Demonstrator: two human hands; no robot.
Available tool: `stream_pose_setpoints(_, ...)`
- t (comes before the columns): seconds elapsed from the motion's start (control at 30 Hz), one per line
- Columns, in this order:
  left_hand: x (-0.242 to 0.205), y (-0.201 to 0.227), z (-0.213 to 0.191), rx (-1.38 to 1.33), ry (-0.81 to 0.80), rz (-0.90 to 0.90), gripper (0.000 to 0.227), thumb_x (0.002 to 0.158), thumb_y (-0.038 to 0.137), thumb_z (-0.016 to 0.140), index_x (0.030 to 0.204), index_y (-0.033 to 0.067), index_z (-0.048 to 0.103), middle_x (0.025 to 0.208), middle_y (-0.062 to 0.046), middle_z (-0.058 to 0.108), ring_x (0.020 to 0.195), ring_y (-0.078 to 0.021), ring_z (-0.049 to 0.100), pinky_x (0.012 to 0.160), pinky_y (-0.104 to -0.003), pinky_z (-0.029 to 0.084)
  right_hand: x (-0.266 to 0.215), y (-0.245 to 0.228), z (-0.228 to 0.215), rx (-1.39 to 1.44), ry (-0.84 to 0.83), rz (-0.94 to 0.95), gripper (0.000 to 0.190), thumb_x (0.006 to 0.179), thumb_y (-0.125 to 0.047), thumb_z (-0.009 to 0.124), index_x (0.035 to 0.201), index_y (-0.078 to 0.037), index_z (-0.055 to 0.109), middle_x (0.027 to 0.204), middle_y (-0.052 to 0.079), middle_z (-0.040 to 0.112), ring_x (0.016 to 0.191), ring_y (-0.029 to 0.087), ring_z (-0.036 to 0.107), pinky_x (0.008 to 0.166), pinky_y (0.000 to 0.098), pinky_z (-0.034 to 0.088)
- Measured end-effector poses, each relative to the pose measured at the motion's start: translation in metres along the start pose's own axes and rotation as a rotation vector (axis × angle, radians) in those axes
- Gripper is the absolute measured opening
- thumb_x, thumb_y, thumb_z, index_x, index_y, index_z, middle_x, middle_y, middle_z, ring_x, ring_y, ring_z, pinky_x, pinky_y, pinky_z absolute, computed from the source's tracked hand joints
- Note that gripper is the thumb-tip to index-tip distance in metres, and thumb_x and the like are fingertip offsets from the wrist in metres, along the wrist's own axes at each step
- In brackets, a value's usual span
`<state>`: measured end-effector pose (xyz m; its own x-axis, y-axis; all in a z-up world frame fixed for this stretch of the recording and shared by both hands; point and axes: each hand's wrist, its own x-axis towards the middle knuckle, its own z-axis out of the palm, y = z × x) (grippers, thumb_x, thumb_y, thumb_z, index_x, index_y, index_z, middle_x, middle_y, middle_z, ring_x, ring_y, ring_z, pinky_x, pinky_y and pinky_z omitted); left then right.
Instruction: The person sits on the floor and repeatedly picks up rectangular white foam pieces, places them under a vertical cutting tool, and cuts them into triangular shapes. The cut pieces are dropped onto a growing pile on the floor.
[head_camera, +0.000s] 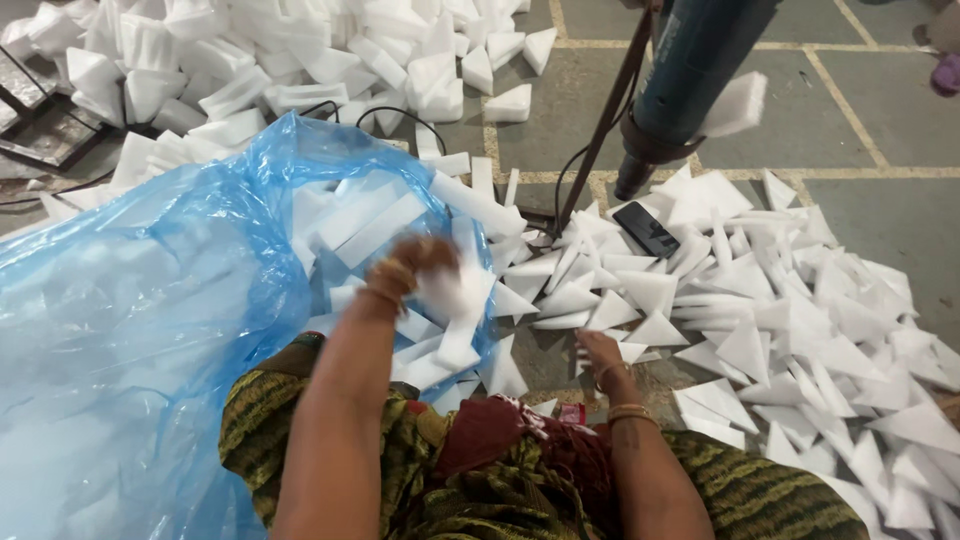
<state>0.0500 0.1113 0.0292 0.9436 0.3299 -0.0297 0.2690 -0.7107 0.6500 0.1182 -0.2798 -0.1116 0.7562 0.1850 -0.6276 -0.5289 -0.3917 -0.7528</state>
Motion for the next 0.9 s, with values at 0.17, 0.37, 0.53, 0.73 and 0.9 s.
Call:
stream_pose_setpoints(0.17, 0.057, 0.044, -0.163, -1.003, 0.742, 0.562, 0.085, 0.104, 0.002, 0.071, 0.166, 0.0226, 0.016, 0.149, -0.023, 0.053, 0.136, -0.0275, 0.058, 0.112, -0.038, 0.055, 0.015, 0.012, 0.011, -0.393, -0.080, -0.051, 0.042, 0.094, -0.032, 0.070, 0.129, -0.008, 0.069, 0.111, 0.015, 0.077, 0.085, 0.026, 0.066, 0.075, 0.0389, 0.055)
stream_pose_setpoints(0.37, 0.021, 0.039, -0.124, -0.847, 0.649, 0.368, 0.048, 0.104, 0.008, 0.061, 0.151, 0.0101, 0.052, 0.124, -0.017, 0.068, 0.109, -0.0242, 0.066, 0.092, -0.035, 0.058, 0.018, 0.030, 0.053, -0.967, -0.294, -0.463, 0.059, 0.088, -0.039, 0.078, 0.134, -0.006, 0.062, 0.134, 0.015, 0.065, 0.118, 0.028, 0.062, 0.103, 0.0412, 0.049)
stream_pose_setpoints(0.53, 0.009, -0.077, -0.017, -0.250, 0.660, 0.025, 0.052, 0.088, 0.013, 0.078, 0.136, 0.0072, 0.060, 0.121, -0.016, 0.072, 0.105, -0.0271, 0.071, 0.093, -0.037, 0.056, 0.000, 0.039, 0.090, -1.149, -0.421, -0.525, 0.078, 0.085, -0.040, 0.083, 0.145, -0.005, 0.046, 0.143, 0.020, 0.054, 0.130, 0.034, 0.053, 0.110, 0.0426, 0.044)
stream_pose_setpoints(0.73, -0.025, -0.160, 0.064, 0.154, 0.054, -0.584, 0.070, 0.088, 0.013, 0.071, 0.152, 0.0195, 0.044, 0.147, -0.017, 0.050, 0.133, -0.0353, 0.052, 0.108, -0.044, 0.048, -0.011, 0.043, 0.120, -1.022, -0.349, -0.275, 0.098, 0.080, -0.036, 0.087, 0.155, -0.007, 0.033, 0.149, 0.023, 0.050, 0.138, 0.038, 0.051, 0.115, 0.0419, 0.043)
stream_pose_setpoints(0.9, -0.037, -0.177, 0.078, 0.279, -0.181, -0.818, 0.071, 0.094, 0.018, 0.067, 0.156, 0.0356, 0.037, 0.160, -0.005, 0.039, 0.151, -0.0314, 0.033, 0.119, -0.066, 0.028, -0.010, 0.043, 0.135, -0.924, -0.293, -0.165, 0.098, 0.076, -0.030, 0.093, 0.152, -0.003, 0.036, 0.147, 0.023, 0.051, 0.136, 0.036, 0.053, 0.114, 0.0401, 0.044)
